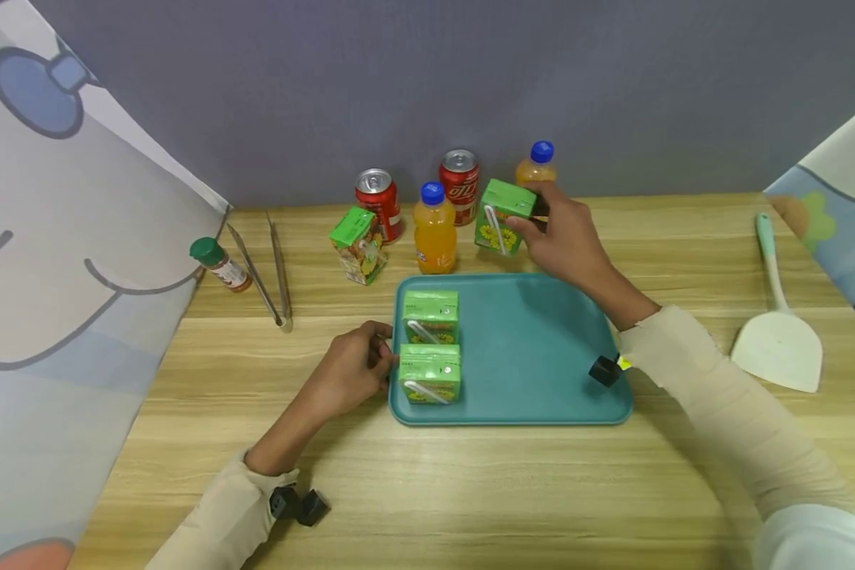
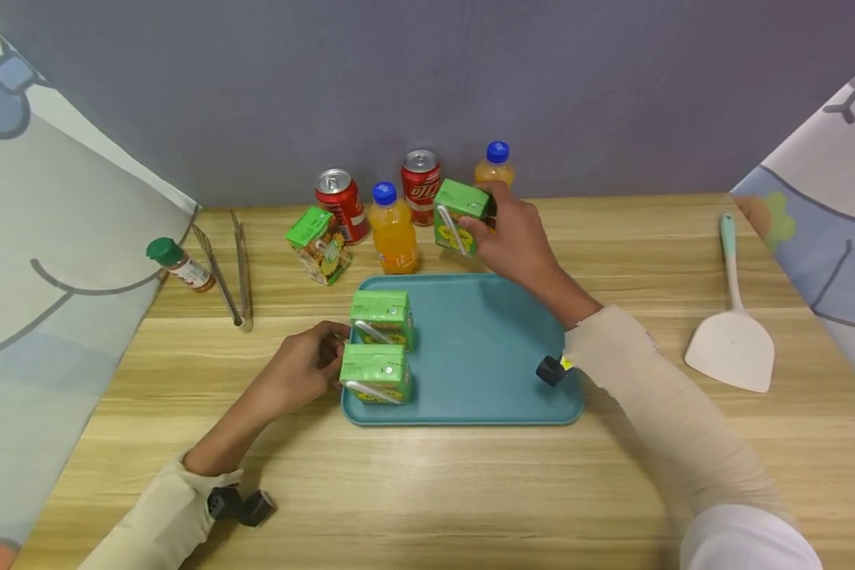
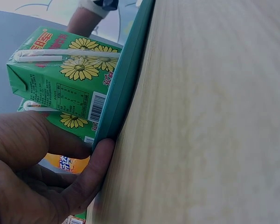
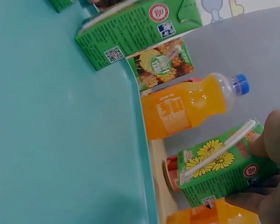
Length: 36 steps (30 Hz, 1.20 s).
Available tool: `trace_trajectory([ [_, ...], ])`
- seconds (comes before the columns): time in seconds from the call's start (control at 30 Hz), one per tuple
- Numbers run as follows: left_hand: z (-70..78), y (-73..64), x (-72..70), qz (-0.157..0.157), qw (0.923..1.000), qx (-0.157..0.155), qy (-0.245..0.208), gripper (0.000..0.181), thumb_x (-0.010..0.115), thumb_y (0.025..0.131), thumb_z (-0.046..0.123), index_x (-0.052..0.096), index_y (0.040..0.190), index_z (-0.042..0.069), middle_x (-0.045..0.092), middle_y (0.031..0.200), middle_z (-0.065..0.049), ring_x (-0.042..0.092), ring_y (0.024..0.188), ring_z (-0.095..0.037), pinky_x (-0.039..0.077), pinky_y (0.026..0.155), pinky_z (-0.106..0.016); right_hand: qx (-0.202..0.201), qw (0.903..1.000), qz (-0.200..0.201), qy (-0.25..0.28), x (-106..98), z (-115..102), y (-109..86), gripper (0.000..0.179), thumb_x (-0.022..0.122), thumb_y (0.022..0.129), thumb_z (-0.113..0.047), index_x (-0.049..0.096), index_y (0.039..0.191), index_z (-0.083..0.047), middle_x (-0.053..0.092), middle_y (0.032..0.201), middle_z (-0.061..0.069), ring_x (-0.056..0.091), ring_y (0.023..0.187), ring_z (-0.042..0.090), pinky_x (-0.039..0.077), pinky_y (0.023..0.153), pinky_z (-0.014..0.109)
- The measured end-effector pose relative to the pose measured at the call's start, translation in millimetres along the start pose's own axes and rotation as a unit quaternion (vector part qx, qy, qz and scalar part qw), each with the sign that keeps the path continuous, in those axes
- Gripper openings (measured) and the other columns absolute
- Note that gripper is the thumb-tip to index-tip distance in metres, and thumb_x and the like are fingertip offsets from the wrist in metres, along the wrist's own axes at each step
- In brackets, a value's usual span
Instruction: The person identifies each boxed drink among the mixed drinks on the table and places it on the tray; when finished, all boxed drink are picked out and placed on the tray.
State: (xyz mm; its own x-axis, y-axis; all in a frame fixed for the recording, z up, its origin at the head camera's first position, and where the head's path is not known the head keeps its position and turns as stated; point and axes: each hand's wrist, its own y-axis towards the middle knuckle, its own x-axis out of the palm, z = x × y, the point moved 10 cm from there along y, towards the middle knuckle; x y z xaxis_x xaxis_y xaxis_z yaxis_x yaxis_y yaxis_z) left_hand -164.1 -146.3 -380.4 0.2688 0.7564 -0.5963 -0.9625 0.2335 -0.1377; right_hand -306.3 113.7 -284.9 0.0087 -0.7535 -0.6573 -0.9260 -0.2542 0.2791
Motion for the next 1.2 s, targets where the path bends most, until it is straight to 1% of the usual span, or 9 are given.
trace_trajectory([
  [0.27, 0.7, -0.3, 0.0, 0.003, 1.0000, 0.000, 0.003, 0.035, 0.061, 0.097, 0.000, 0.053, 0.130, -0.006, 0.064, 0.095, -0.010, 0.065, 0.071, -0.014, 0.059, 0.054, -0.025, -0.028, 0.9983, -0.041, 0.030, -18, 2, -34.3, 0.049, 0.062, 0.101, -0.014, 0.043, 0.144, -0.003, 0.055, 0.133, 0.017, 0.055, 0.126, 0.033, 0.050, 0.103, 0.047],
  [0.53, -0.8, -0.7, 0.3, 0.000, 1.0000, -0.005, 0.003, 0.036, 0.062, 0.097, 0.000, 0.052, 0.131, -0.006, 0.062, 0.094, -0.010, 0.065, 0.065, -0.014, 0.059, 0.055, -0.025, -0.065, 0.9955, -0.069, -0.006, -33, 11, -58.5, 0.047, 0.061, 0.101, -0.012, 0.043, 0.144, -0.004, 0.056, 0.129, 0.012, 0.055, 0.125, 0.029, 0.049, 0.102, 0.042],
  [0.63, 0.1, -0.4, 0.3, 0.000, 1.0000, -0.005, 0.002, 0.037, 0.062, 0.097, 0.000, 0.052, 0.131, -0.007, 0.062, 0.094, -0.010, 0.065, 0.065, -0.014, 0.059, 0.055, -0.025, -0.068, 0.9947, -0.076, -0.015, -38, 15, -64.7, 0.046, 0.061, 0.101, -0.010, 0.044, 0.144, -0.006, 0.056, 0.128, 0.010, 0.056, 0.120, 0.023, 0.050, 0.102, 0.035],
  [0.73, 2.1, -0.7, 0.4, 0.000, 1.0000, -0.005, -0.001, 0.037, 0.062, 0.097, 0.000, 0.052, 0.131, -0.007, 0.062, 0.094, -0.011, 0.065, 0.068, -0.015, 0.059, 0.055, -0.025, -0.072, 0.9940, -0.081, -0.018, -42, 20, -69.7, 0.047, 0.061, 0.100, -0.008, 0.045, 0.144, -0.008, 0.057, 0.126, 0.008, 0.056, 0.114, 0.013, 0.050, 0.100, 0.022],
  [0.83, 3.0, -0.8, 0.3, 0.000, 1.0000, -0.003, -0.001, 0.037, 0.062, 0.097, 0.000, 0.052, 0.131, -0.007, 0.063, 0.094, -0.011, 0.066, 0.070, -0.015, 0.059, 0.055, -0.025, -0.083, 0.9927, -0.085, -0.018, -45, 23, -73.3, 0.047, 0.062, 0.099, -0.005, 0.045, 0.143, -0.009, 0.057, 0.124, 0.007, 0.055, 0.109, 0.004, 0.047, 0.097, 0.011],
  [0.9, 2.8, -0.7, -0.1, 0.001, 1.0000, -0.002, 0.000, 0.036, 0.061, 0.097, 0.000, 0.052, 0.131, -0.007, 0.063, 0.094, -0.011, 0.066, 0.071, -0.015, 0.059, 0.055, -0.024, -0.089, 0.9920, -0.088, -0.017, -47, 25, -74.7, 0.047, 0.062, 0.099, -0.004, 0.045, 0.143, -0.008, 0.057, 0.124, 0.007, 0.055, 0.108, 0.001, 0.045, 0.096, 0.007],
  [1.0, 2.3, -0.7, -0.4, 0.003, 1.0000, -0.003, 0.002, 0.036, 0.061, 0.097, 0.000, 0.052, 0.131, -0.007, 0.063, 0.094, -0.010, 0.066, 0.073, -0.015, 0.059, 0.055, -0.024, -0.088, 0.9914, -0.094, -0.023, -47, 31, -75.9, 0.047, 0.061, 0.100, -0.005, 0.045, 0.144, -0.008, 0.057, 0.126, 0.007, 0.058, 0.113, 0.007, 0.043, 0.093, 0.005],
  [1.13, 1.0, -0.2, -0.1, 0.003, 1.0000, -0.004, 0.001, 0.035, 0.060, 0.097, 0.000, 0.052, 0.130, -0.007, 0.063, 0.094, -0.010, 0.066, 0.075, -0.015, 0.059, 0.055, -0.024, -0.078, 0.9912, -0.101, -0.035, -47, 41, -76.5, 0.046, 0.060, 0.101, -0.008, 0.044, 0.144, -0.008, 0.058, 0.126, 0.009, 0.059, 0.122, 0.029, 0.045, 0.082, 0.003],
  [1.2, 0.4, 0.0, 0.2, 0.001, 1.0000, -0.006, -0.001, 0.035, 0.060, 0.097, -0.001, 0.052, 0.130, -0.007, 0.063, 0.094, -0.010, 0.066, 0.077, -0.016, 0.059, 0.055, -0.024, -0.074, 0.9914, -0.103, -0.032, -46, 46, -76.4, 0.045, 0.059, 0.102, -0.008, 0.043, 0.145, -0.008, 0.058, 0.127, 0.011, 0.058, 0.123, 0.035, 0.045, 0.076, 0.005],
])
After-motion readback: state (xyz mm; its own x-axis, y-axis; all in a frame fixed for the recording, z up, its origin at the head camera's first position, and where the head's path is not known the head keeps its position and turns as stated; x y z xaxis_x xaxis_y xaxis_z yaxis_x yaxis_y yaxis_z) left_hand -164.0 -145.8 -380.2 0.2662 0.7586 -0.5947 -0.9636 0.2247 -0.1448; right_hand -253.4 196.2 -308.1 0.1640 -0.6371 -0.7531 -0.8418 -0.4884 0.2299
